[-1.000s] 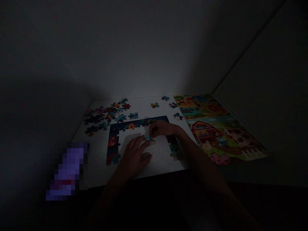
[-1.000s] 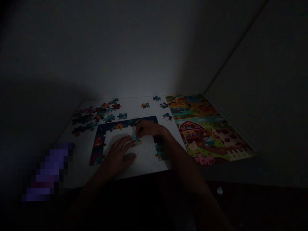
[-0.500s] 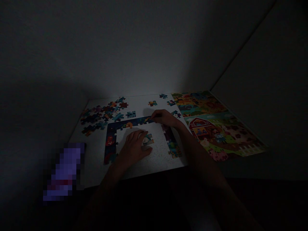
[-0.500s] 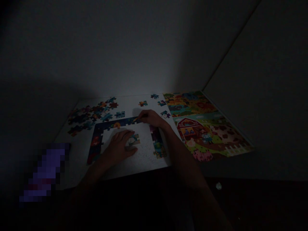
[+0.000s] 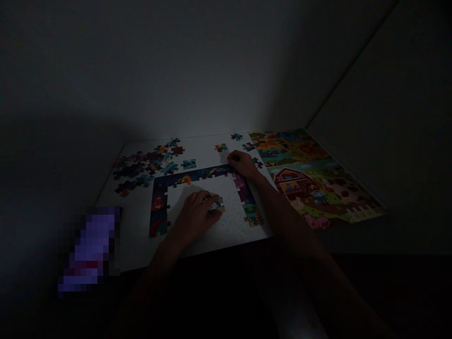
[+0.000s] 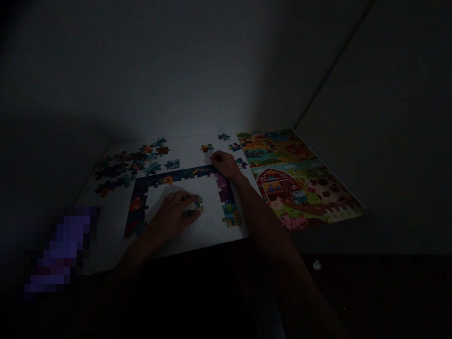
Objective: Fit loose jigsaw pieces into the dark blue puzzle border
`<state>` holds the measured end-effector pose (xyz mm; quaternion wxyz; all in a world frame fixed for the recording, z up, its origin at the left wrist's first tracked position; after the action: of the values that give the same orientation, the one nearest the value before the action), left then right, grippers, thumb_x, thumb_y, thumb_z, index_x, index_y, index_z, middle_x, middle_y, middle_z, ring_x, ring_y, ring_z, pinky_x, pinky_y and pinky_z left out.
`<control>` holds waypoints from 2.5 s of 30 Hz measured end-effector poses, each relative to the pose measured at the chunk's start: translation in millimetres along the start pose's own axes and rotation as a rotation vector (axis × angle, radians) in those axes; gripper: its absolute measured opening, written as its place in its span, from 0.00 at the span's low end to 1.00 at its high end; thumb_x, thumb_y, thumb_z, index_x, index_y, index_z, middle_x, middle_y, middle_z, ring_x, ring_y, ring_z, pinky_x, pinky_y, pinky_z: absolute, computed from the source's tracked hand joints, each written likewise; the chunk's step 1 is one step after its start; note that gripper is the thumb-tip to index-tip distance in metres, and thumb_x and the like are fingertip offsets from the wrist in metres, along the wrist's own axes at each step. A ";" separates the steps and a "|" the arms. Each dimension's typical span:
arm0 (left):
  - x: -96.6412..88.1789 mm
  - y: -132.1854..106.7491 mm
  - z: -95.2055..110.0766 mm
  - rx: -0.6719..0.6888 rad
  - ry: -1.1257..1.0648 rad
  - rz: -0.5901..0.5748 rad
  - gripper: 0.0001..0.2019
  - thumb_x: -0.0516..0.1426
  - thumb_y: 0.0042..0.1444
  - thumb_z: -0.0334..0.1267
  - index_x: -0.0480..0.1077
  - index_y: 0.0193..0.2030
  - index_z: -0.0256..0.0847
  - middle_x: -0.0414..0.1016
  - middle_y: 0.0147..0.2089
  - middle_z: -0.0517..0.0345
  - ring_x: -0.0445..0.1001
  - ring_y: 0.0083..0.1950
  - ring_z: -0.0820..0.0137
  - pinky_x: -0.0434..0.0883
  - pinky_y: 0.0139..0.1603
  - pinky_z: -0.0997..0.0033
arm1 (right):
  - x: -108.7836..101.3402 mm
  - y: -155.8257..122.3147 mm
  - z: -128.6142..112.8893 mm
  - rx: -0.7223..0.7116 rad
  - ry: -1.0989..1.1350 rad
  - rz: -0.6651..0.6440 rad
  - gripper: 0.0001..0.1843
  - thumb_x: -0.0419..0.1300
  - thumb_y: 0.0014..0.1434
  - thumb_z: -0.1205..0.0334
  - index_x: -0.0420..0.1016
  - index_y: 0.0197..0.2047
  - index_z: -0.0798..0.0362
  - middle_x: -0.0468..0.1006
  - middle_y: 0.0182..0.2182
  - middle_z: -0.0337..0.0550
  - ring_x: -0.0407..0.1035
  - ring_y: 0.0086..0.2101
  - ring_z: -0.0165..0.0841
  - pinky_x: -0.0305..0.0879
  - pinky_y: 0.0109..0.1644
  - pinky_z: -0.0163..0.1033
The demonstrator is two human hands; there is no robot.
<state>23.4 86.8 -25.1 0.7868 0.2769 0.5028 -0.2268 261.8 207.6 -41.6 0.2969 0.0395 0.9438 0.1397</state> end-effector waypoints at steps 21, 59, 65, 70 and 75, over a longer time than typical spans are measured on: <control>4.4 -9.6 34.2 0.069 0.045 -0.022 0.15 0.59 0.59 0.39 0.71 0.52 0.41 0.71 0.49 0.51 0.69 0.52 0.58 0.70 0.56 0.55 | 0.8 2.4 0.6 0.034 -0.054 0.011 0.08 0.57 0.53 0.63 0.76 0.35 0.54 0.78 0.31 0.40 0.70 0.34 0.34 0.63 0.42 0.37; 29.2 -9.0 66.7 0.085 -0.071 0.035 0.14 0.57 0.63 0.43 0.70 0.54 0.43 0.70 0.51 0.51 0.67 0.53 0.57 0.68 0.57 0.52 | 0.5 2.6 1.8 0.014 -0.070 -0.025 0.09 0.57 0.54 0.63 0.76 0.37 0.54 0.78 0.32 0.40 0.70 0.34 0.34 0.62 0.40 0.37; 28.2 -8.5 67.3 0.108 -0.057 0.028 0.16 0.57 0.63 0.42 0.69 0.55 0.40 0.71 0.51 0.49 0.66 0.54 0.56 0.67 0.58 0.51 | 0.4 3.1 1.6 0.017 -0.090 -0.027 0.09 0.57 0.54 0.63 0.76 0.37 0.54 0.79 0.33 0.41 0.71 0.35 0.35 0.63 0.41 0.38; 28.2 -8.1 67.4 0.112 -0.045 0.038 0.15 0.57 0.63 0.41 0.70 0.54 0.40 0.71 0.51 0.49 0.67 0.53 0.56 0.67 0.57 0.53 | 1.1 2.9 1.4 0.020 -0.094 -0.026 0.09 0.57 0.54 0.64 0.76 0.37 0.54 0.79 0.33 0.41 0.71 0.36 0.36 0.63 0.42 0.38; 28.6 -7.6 68.0 0.124 -0.036 0.055 0.15 0.58 0.63 0.41 0.70 0.53 0.38 0.71 0.50 0.48 0.67 0.53 0.56 0.67 0.57 0.52 | 0.9 2.8 0.7 0.025 -0.098 -0.031 0.10 0.57 0.55 0.64 0.77 0.38 0.55 0.79 0.34 0.43 0.70 0.36 0.36 0.63 0.43 0.39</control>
<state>75.1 33.8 -29.8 0.7831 0.3347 0.4656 -0.2409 261.5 210.6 -41.8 0.3444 0.0354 0.9303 0.1214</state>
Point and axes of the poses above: each hand's wrist, its own y-axis towards the middle knuckle, its own x-axis out of the palm, z = x × y, the point moved 2 cm from there along y, towards the middle knuckle
